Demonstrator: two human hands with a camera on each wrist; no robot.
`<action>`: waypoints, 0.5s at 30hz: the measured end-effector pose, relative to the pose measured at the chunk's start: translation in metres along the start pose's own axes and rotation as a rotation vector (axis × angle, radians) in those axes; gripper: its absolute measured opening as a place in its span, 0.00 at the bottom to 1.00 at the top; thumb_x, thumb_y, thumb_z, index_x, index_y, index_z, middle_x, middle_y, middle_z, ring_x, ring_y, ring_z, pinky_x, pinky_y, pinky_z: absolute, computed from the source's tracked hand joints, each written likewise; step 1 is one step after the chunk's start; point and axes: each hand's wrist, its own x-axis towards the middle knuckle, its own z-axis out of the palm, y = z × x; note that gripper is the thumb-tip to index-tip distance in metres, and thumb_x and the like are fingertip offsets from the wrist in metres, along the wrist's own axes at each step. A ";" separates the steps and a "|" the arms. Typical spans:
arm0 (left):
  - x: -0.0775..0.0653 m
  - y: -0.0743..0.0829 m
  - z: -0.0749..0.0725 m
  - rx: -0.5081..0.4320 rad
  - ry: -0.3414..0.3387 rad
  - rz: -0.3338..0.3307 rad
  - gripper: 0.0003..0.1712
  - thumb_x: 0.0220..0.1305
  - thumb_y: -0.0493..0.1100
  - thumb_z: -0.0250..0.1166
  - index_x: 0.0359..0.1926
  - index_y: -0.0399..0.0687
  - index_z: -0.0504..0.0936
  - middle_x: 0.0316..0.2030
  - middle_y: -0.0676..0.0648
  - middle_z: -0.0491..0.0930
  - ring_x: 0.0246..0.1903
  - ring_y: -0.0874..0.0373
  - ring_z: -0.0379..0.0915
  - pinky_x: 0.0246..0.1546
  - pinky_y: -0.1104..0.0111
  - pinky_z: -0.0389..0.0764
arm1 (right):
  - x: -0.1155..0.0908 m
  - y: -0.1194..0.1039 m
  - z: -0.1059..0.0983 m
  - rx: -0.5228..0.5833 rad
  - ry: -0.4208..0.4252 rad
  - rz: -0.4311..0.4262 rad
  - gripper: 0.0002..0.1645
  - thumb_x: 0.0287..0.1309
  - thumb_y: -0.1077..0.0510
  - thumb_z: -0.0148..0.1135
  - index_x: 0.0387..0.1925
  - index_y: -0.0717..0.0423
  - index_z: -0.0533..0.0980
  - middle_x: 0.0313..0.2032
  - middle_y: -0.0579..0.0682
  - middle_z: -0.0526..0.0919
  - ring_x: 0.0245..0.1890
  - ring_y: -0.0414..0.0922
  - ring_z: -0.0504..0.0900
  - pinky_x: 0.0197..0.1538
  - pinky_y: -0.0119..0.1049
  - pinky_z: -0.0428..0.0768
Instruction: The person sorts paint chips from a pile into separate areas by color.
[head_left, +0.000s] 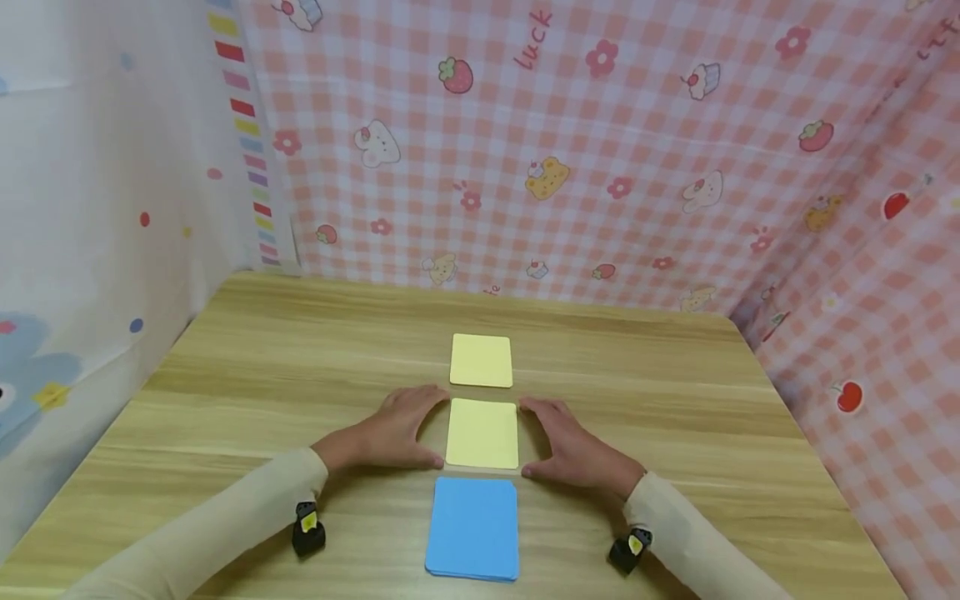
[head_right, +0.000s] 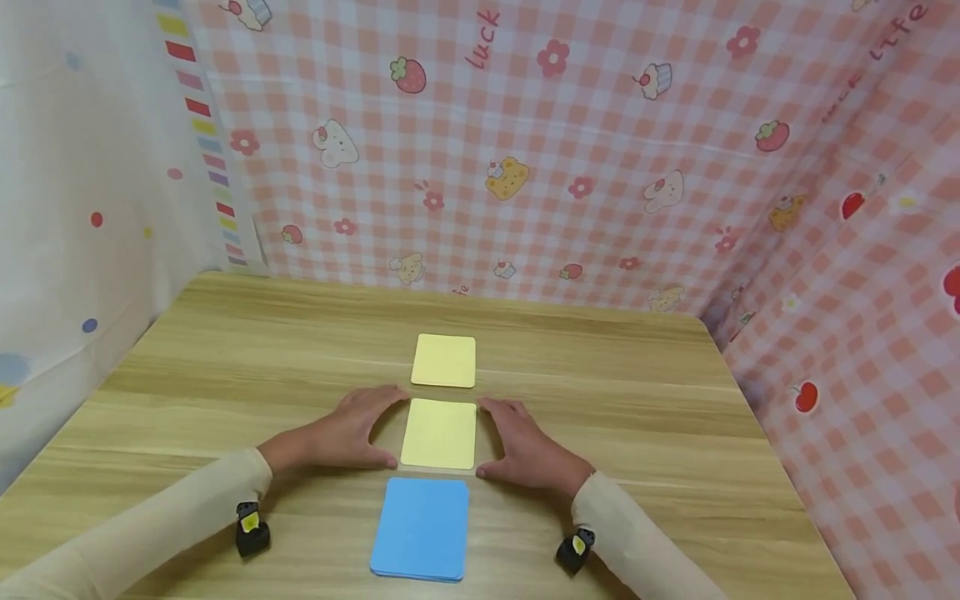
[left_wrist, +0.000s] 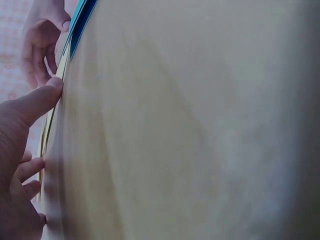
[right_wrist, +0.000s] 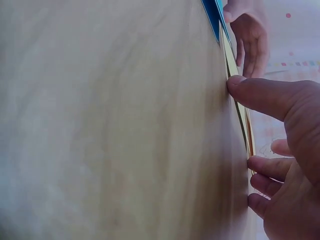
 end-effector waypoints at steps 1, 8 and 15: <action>0.000 0.000 0.001 0.004 0.005 0.000 0.54 0.54 0.60 0.76 0.73 0.39 0.63 0.71 0.38 0.64 0.73 0.40 0.54 0.70 0.41 0.51 | 0.000 0.000 0.000 -0.002 0.002 0.003 0.55 0.52 0.54 0.79 0.74 0.63 0.57 0.70 0.59 0.65 0.69 0.57 0.60 0.68 0.56 0.66; 0.000 -0.002 0.005 0.008 0.051 0.007 0.51 0.54 0.58 0.75 0.73 0.40 0.64 0.70 0.40 0.66 0.73 0.41 0.55 0.69 0.39 0.50 | 0.001 -0.004 0.002 -0.004 0.006 0.028 0.55 0.53 0.53 0.78 0.74 0.63 0.57 0.70 0.59 0.65 0.69 0.58 0.61 0.68 0.56 0.67; 0.000 -0.001 0.007 -0.018 0.058 0.013 0.50 0.55 0.57 0.76 0.73 0.41 0.65 0.70 0.40 0.68 0.73 0.41 0.55 0.70 0.39 0.49 | 0.001 -0.007 0.001 -0.008 0.004 0.065 0.55 0.53 0.53 0.78 0.75 0.61 0.57 0.70 0.58 0.66 0.70 0.56 0.60 0.68 0.55 0.67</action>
